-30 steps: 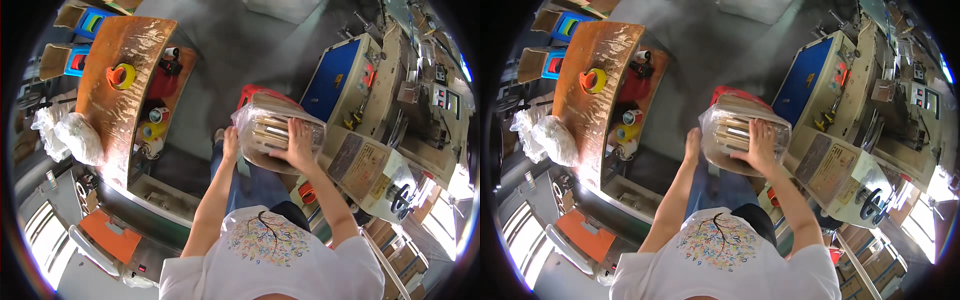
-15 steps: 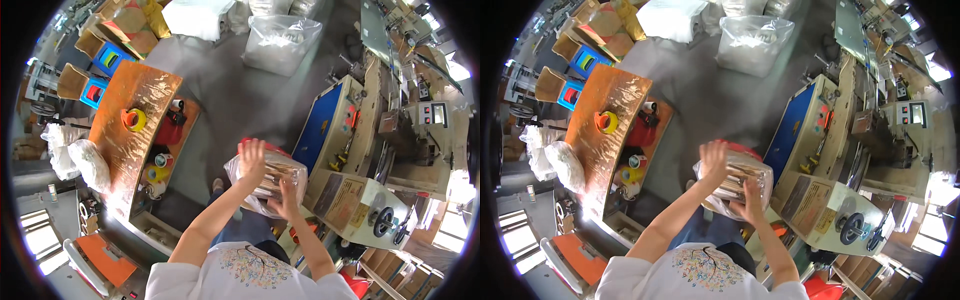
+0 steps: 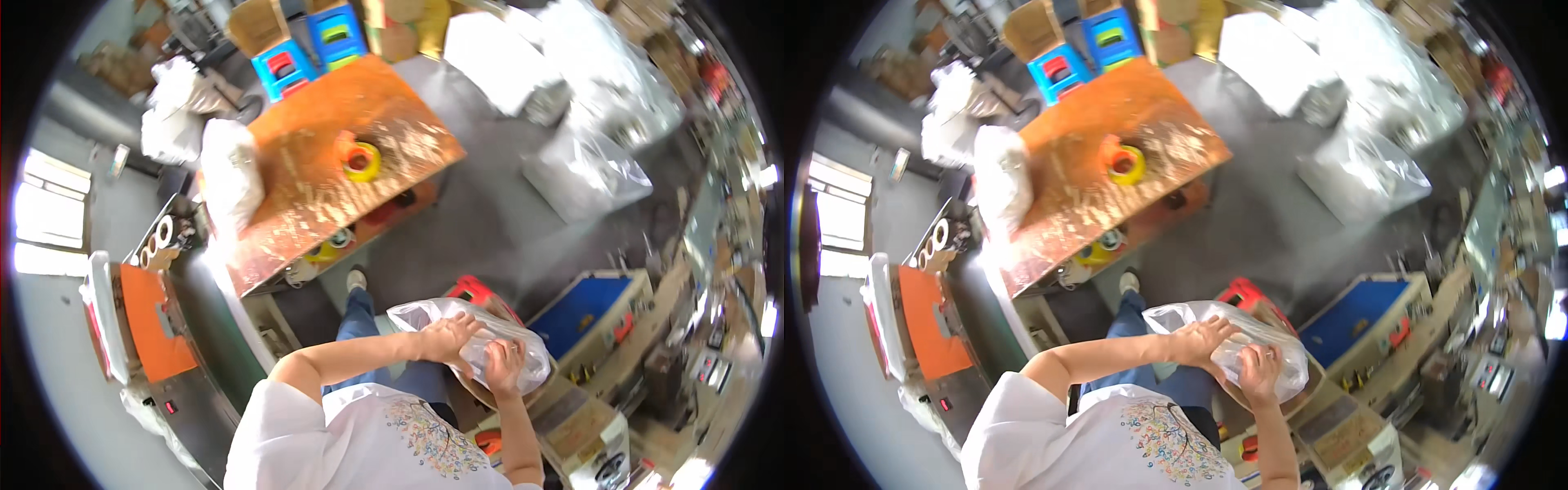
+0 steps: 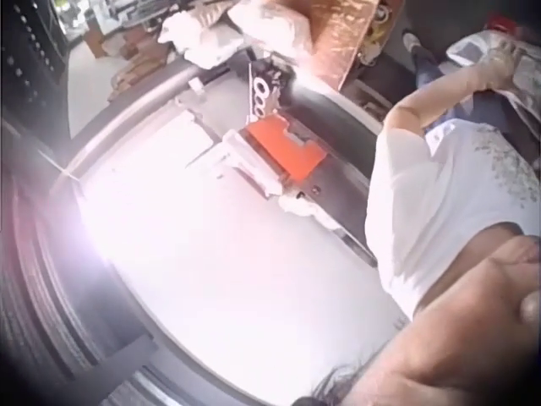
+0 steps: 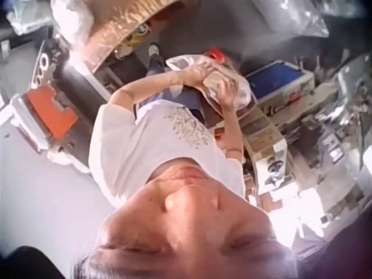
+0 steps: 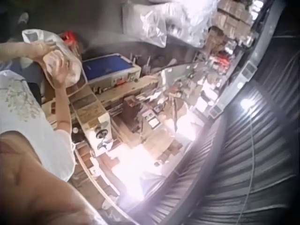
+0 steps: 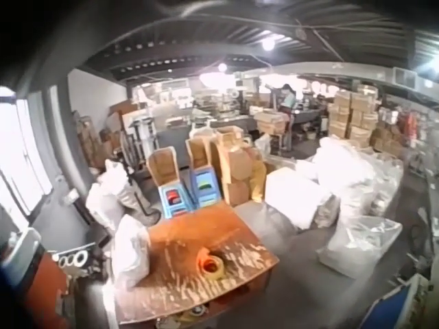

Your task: Collect products from a conveyor belt and sorting bowl, place them into plastic bags, and seal the bags.

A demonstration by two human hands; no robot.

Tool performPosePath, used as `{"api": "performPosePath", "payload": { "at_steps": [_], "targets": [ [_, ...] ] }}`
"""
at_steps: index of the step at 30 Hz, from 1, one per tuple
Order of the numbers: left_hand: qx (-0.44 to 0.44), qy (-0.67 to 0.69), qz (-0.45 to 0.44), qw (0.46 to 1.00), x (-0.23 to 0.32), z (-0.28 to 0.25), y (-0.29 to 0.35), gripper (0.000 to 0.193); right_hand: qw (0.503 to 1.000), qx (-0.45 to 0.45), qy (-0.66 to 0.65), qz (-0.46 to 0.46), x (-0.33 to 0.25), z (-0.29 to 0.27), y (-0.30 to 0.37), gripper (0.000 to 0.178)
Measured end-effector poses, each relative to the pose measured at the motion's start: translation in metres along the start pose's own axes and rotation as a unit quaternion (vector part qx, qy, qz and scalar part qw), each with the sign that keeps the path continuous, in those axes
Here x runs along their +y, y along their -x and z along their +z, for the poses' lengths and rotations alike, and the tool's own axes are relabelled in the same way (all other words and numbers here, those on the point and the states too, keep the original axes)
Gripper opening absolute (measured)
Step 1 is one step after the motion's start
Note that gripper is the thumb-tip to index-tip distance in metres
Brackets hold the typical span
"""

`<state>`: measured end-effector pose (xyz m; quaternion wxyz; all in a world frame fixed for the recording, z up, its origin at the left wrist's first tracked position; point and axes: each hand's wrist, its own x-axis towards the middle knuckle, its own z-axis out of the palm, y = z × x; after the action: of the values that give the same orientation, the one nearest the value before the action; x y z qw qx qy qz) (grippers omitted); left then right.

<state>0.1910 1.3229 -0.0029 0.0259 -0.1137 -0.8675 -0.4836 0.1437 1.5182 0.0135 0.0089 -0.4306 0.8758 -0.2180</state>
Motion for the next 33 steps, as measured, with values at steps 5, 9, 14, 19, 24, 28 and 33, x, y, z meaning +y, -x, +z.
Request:
{"api": "performPosePath", "payload": {
  "at_steps": [5, 9, 14, 19, 24, 28, 33],
  "targets": [
    [0.106, -0.132, -0.042, 0.985, -0.012, -0.140, 0.071, 0.027, 0.967, 0.020, -0.102, -0.231, -0.113, 0.006, -0.181, 0.007],
    [0.187, -0.167, -0.117, 0.961, -0.029, -0.220, 0.104, 0.030, 0.938, 0.154, -0.237, -0.202, -0.146, 0.042, -0.323, 0.015],
    [0.348, -0.160, -0.175, 0.907, -0.061, -0.304, 0.103, 0.041, 0.960, 0.137, -0.240, -0.041, -0.058, 0.240, -0.410, 0.025],
    [0.509, -0.130, -0.270, 0.807, -0.067, -0.377, 0.095, 0.041, 0.991, -0.015, -0.110, -0.069, -0.133, 0.317, -0.427, 0.049],
    [0.542, -0.145, -0.353, 0.749, -0.155, -0.371, 0.058, 0.036, 0.980, -0.119, 0.120, -0.106, -0.109, 0.331, -0.445, 0.057],
    [0.506, -0.115, -0.501, 0.692, -0.262, -0.324, 0.041, 0.022, 0.982, -0.167, -0.008, 0.086, -0.058, 0.261, -0.485, 0.044],
    [0.470, -0.141, -0.474, 0.731, -0.248, -0.358, 0.005, 0.016, 0.878, -0.116, -0.372, 0.276, -0.009, 0.176, -0.559, 0.027]
  ]
}}
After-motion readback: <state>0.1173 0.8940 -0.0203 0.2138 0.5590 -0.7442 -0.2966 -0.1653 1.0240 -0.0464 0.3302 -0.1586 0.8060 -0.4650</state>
